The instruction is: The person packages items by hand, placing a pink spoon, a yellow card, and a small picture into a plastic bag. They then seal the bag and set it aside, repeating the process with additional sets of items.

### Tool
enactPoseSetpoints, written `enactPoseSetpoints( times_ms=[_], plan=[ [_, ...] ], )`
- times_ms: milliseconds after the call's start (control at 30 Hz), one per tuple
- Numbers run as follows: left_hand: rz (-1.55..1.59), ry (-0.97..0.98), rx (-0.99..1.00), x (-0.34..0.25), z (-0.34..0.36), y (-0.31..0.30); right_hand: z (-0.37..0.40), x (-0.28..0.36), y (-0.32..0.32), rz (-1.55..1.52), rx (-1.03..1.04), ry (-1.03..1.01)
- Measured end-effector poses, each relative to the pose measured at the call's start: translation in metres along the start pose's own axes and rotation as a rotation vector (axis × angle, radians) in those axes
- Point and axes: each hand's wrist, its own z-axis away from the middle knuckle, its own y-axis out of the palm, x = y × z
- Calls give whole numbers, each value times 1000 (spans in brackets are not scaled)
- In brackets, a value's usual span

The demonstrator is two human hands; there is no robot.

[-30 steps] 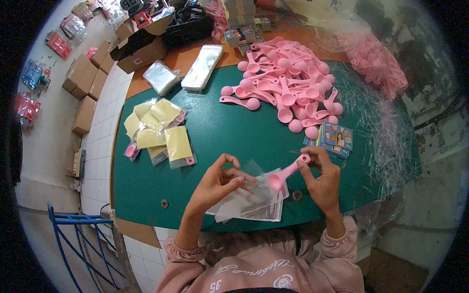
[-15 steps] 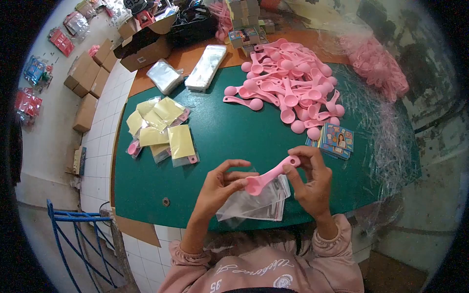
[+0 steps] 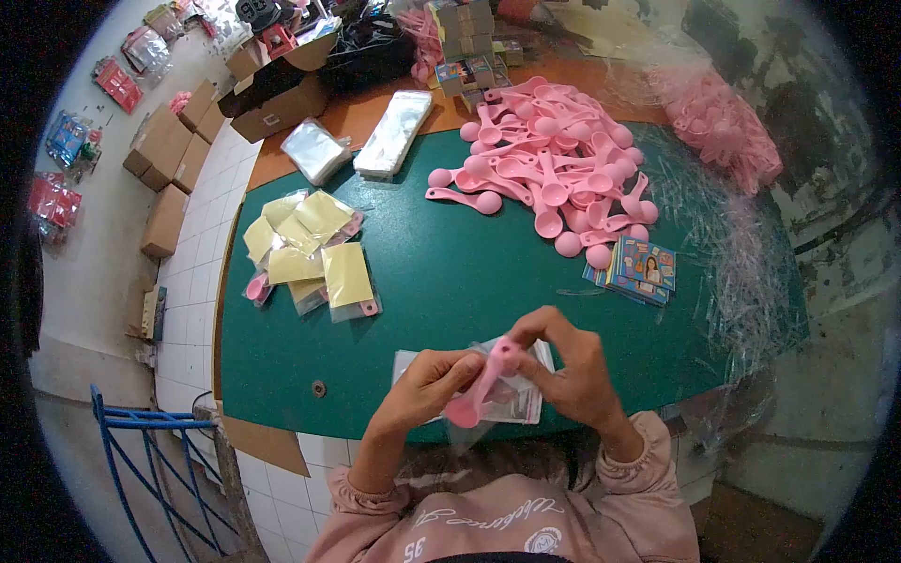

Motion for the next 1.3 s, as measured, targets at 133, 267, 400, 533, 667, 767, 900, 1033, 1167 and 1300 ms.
enactPoseSetpoints(
  times_ms=[133, 267, 400, 533, 667, 767, 900, 1033, 1167, 1300],
  plan=[
    [35, -93, -73, -6, 0, 2, -4, 2, 6, 162, 222, -266],
    [277, -51, -142, -15, -1, 4, -9, -10, -31, 78, -65, -91],
    [256, -69, -115, -17, 7, -7, -11, -76, -121, 972, -519, 348],
    [248, -73, -124, -17, 8, -8, -5, -96, -134, 1128, -453, 485],
    [276, -102, -100, -16, 6, -6, -8, -102, -139, 1104, -531, 521],
    [288, -111, -67, -19, 9, -6, -12, -63, -119, 1197, -557, 658],
    [245, -70, -84, -14, 5, -4, -7, -25, -105, 1083, -615, 352],
    [280, -55, -75, -15, -1, 0, -9, 31, -65, 350, -425, 177],
    [205, -107, -89, -5, 0, -4, -9, 50, -50, 201, -10, 179],
    [94, -83, -126, -6, 0, 0, -13, 44, -44, 440, 240, -39]
  ],
)
